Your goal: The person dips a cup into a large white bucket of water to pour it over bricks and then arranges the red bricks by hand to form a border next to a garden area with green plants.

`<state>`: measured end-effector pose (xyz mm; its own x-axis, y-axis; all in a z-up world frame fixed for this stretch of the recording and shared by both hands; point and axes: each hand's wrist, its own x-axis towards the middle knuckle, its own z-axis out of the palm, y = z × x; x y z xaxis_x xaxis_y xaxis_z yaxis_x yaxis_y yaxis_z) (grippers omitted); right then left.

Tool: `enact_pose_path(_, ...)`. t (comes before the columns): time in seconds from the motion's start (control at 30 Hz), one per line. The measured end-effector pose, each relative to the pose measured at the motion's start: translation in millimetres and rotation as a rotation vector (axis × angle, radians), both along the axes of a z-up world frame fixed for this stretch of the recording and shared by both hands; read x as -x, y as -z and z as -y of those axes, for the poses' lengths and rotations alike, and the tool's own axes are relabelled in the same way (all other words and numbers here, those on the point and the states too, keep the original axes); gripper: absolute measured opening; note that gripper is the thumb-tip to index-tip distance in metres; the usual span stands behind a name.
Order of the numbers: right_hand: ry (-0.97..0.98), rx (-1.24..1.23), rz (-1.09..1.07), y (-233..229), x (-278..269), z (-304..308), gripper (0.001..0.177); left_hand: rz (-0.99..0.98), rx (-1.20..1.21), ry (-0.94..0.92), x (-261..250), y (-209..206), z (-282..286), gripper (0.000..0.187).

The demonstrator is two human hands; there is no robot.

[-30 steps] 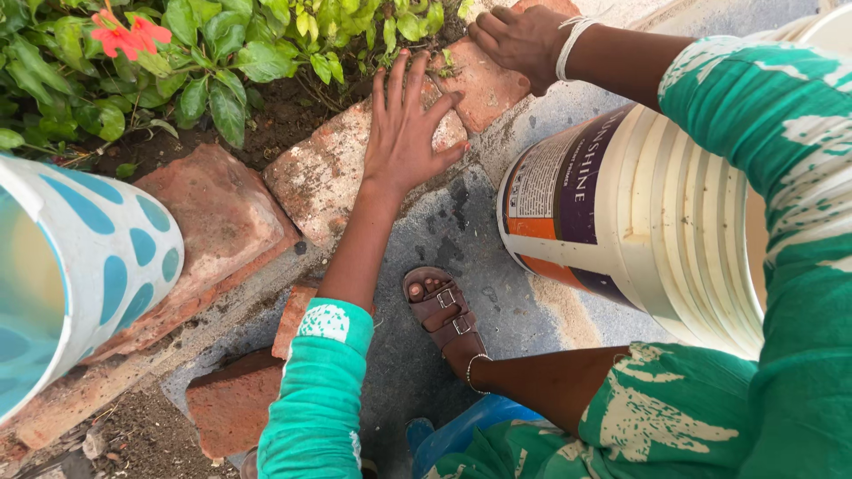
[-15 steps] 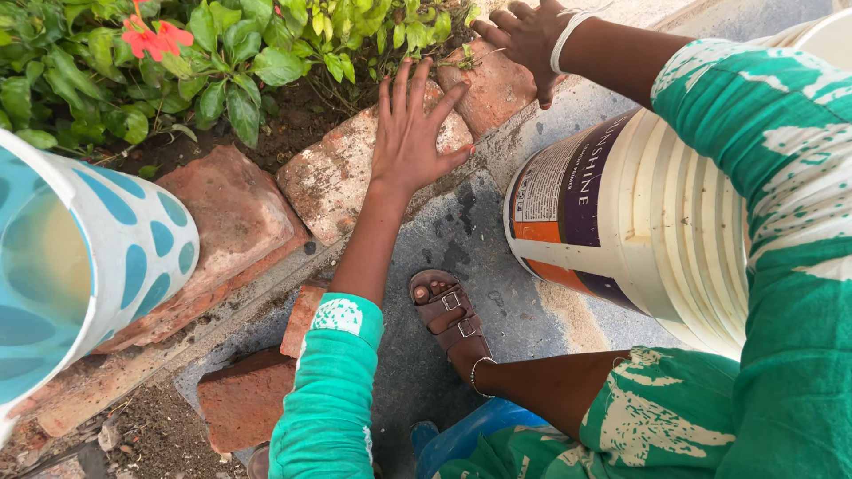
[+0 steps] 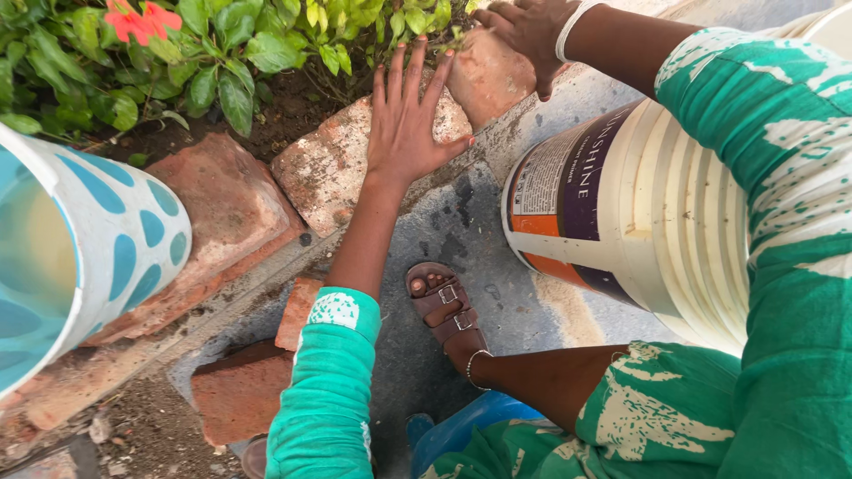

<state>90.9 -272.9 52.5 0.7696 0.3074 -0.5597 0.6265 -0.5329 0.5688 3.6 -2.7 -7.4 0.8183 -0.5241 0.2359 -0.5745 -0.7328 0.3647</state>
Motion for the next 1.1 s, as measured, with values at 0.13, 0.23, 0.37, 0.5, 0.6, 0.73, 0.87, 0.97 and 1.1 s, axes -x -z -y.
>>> enact_pose_path(0.13, 0.035, -0.015, 0.046, 1.4, -1.5, 11.1, 0.169, 0.050, 0.028, -0.007, -2.6, 5.4, 0.7, 0.129)
enact_pose_path(0.23, -0.087, -0.090, 0.073, 7.4, -2.0, 15.9, 0.165, 0.069, 0.046, -0.017, -2.0, 8.2, 0.7, 0.130)
enact_pose_path(0.37, -0.059, -0.141, 0.026, -5.3, 3.7, 12.2, 0.152, -0.010, 0.023, -0.021, -1.6, 2.0, 0.0, 0.133)
enact_pose_path(0.5, -0.091, -0.056, -0.037, -18.1, 11.8, -18.0, 0.141, -0.040, -0.016, -0.035, -3.7, -6.7, 0.7, 0.139)
enact_pose_path(0.6, -0.100, -0.015, 0.003, -22.8, 24.0, -36.7, 0.151, -0.064, -0.025, -0.036, -4.8, -7.8, 1.2, 0.141)
enact_pose_path(0.73, -0.098, -0.014, 0.020, -28.2, 27.7, -43.2, 0.158, -0.060, -0.014, -0.027, -6.8, -10.1, -0.3, 0.139)
enact_pose_path(0.87, -0.142, 0.033, 0.030, -26.0, 25.9, -39.0, 0.156, -0.122, -0.075, -0.036, -3.6, -13.2, 0.1, 0.136)
enact_pose_path(0.97, -0.133, 0.056, 0.038, -17.0, 24.7, -38.1, 0.158, -0.122, -0.060, -0.035, -3.1, -15.0, 0.2, 0.135)
enact_pose_path(1.1, -0.149, 0.046, 0.064, -6.6, 22.1, -33.6, 0.157, -0.100, -0.064, -0.031, -0.3, -14.0, -1.4, 0.130)
